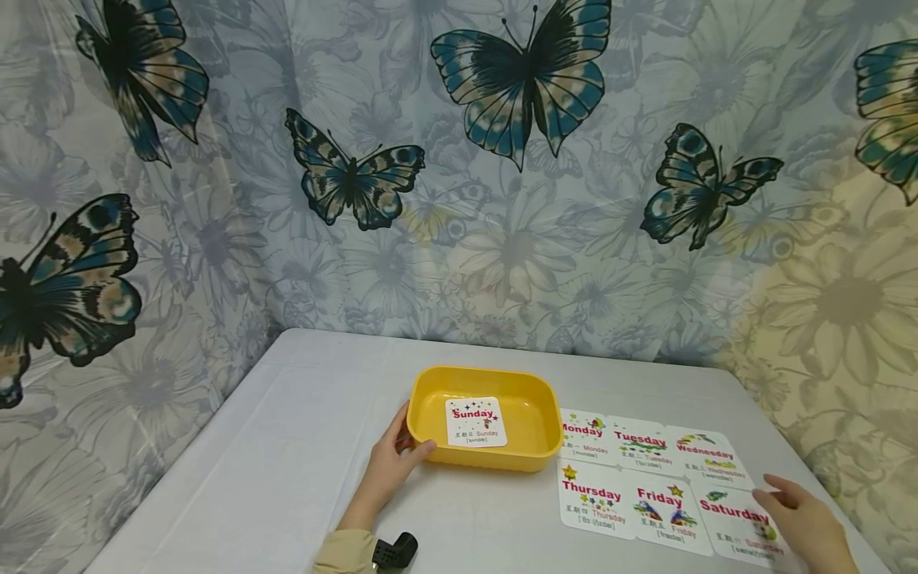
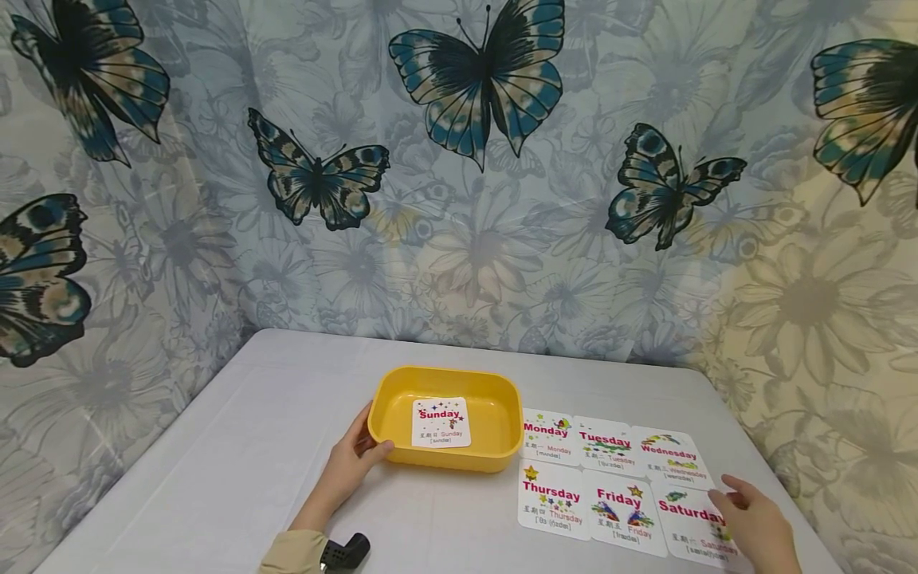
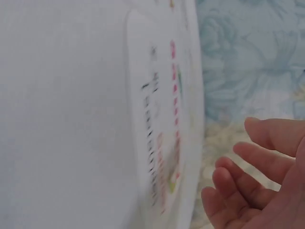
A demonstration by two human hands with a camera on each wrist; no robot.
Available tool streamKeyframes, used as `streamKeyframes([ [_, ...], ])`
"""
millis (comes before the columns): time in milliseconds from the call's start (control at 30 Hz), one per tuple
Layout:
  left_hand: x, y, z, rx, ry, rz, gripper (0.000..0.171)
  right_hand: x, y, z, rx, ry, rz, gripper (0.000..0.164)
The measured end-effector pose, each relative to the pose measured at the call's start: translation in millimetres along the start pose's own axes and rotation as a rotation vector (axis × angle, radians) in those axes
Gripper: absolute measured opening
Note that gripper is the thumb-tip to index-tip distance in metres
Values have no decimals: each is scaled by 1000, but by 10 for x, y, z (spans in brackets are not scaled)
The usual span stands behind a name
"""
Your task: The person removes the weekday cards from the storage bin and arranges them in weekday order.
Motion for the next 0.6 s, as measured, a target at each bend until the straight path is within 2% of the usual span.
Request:
streamKeyframes([
  [167, -7, -1, 9, 11, -6, 4, 83, -48, 63, 317, -88, -17, -63, 69],
  [333, -12, -5, 18, 6, 0, 3, 83, -80, 148, 617, -219, -62, -65, 71],
  [467, -10, -13, 37, 19, 18, 6, 83, -55, 213, 808, -294, -116, -95, 67],
  [600, -9, -17, 40, 22, 22, 14, 83, -17, 268, 1023, -362, -144, -82, 65],
])
Point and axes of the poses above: each hand's wrist, its own y-axis away from the middle knuckle, its own x-axis out of the palm, z = x × y, the point moved 2 cm from there along -y, towards the middle knuckle, and after that the axes turned 1 degree about z, right-handed, at the moved point
